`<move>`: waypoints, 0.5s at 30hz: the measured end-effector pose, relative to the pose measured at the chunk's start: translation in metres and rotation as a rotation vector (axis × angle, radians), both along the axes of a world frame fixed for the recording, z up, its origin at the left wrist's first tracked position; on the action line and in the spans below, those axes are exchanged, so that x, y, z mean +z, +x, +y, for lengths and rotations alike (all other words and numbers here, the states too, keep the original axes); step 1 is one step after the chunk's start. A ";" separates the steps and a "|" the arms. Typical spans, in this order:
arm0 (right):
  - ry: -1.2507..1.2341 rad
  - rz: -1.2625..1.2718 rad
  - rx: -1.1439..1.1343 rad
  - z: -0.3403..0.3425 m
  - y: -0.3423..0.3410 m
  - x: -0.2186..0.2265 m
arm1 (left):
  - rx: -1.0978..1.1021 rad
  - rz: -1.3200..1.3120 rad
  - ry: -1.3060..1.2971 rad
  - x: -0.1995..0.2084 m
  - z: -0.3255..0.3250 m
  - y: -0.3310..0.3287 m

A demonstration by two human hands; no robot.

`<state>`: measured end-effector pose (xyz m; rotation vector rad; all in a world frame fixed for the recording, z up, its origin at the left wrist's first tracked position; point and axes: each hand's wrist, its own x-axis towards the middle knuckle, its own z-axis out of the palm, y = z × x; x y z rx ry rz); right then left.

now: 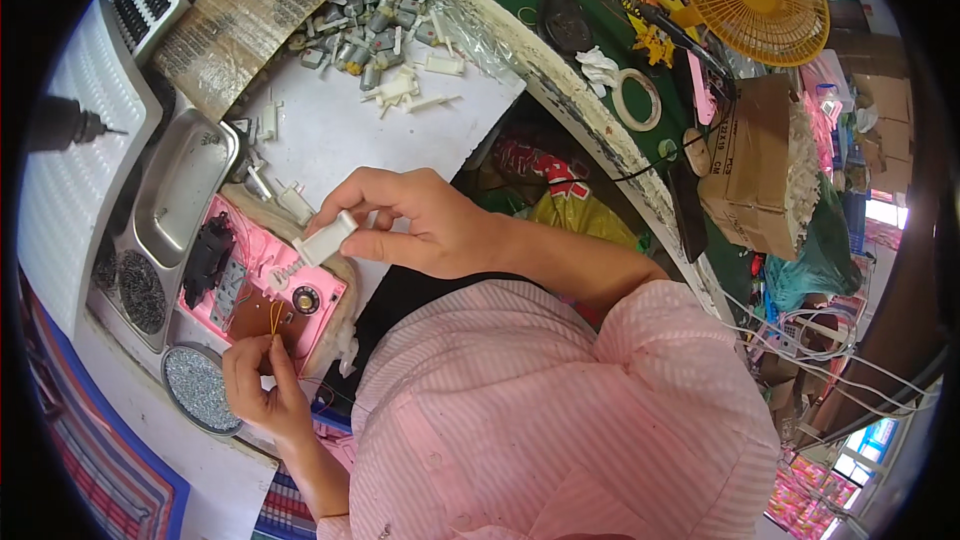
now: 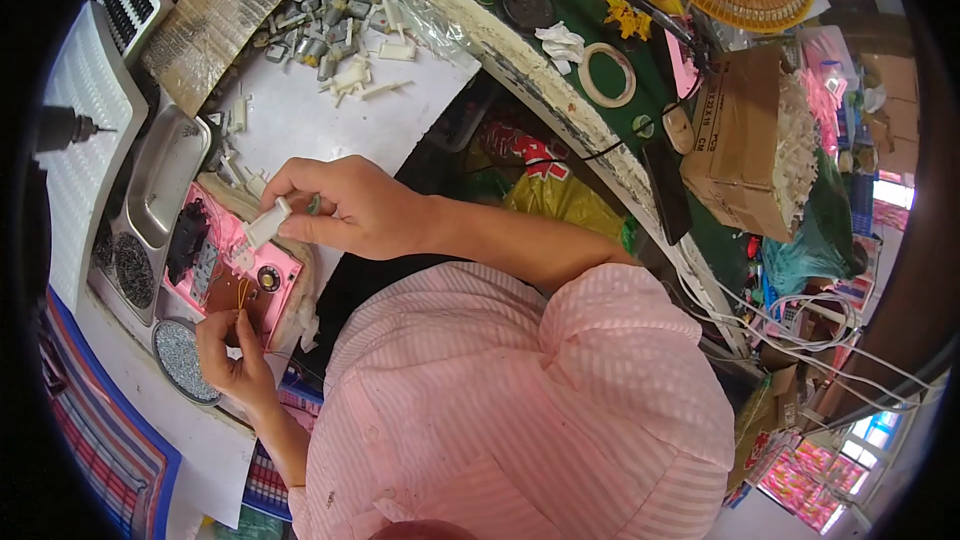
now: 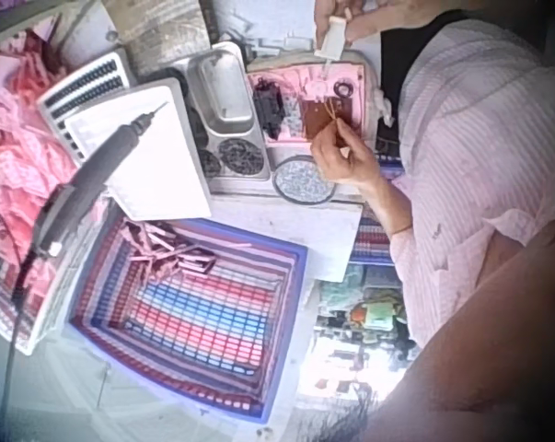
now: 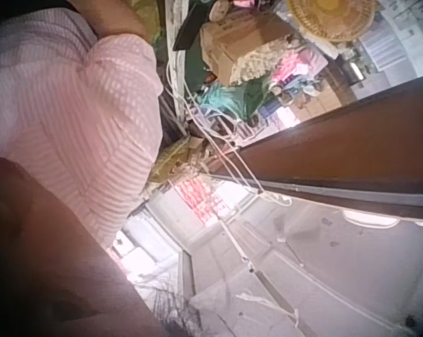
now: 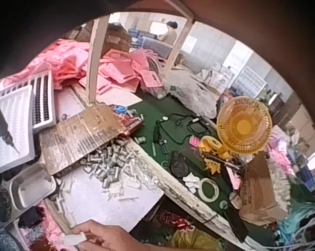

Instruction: Assembling a pink electronic toy by soldering internal wires and securing the casing with screws.

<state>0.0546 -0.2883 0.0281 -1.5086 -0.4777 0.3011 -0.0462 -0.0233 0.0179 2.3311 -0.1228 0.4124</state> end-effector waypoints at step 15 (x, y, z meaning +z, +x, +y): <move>-0.047 -0.034 -0.081 -0.015 0.005 -0.010 | 0.097 -0.003 0.032 -0.001 -0.004 -0.008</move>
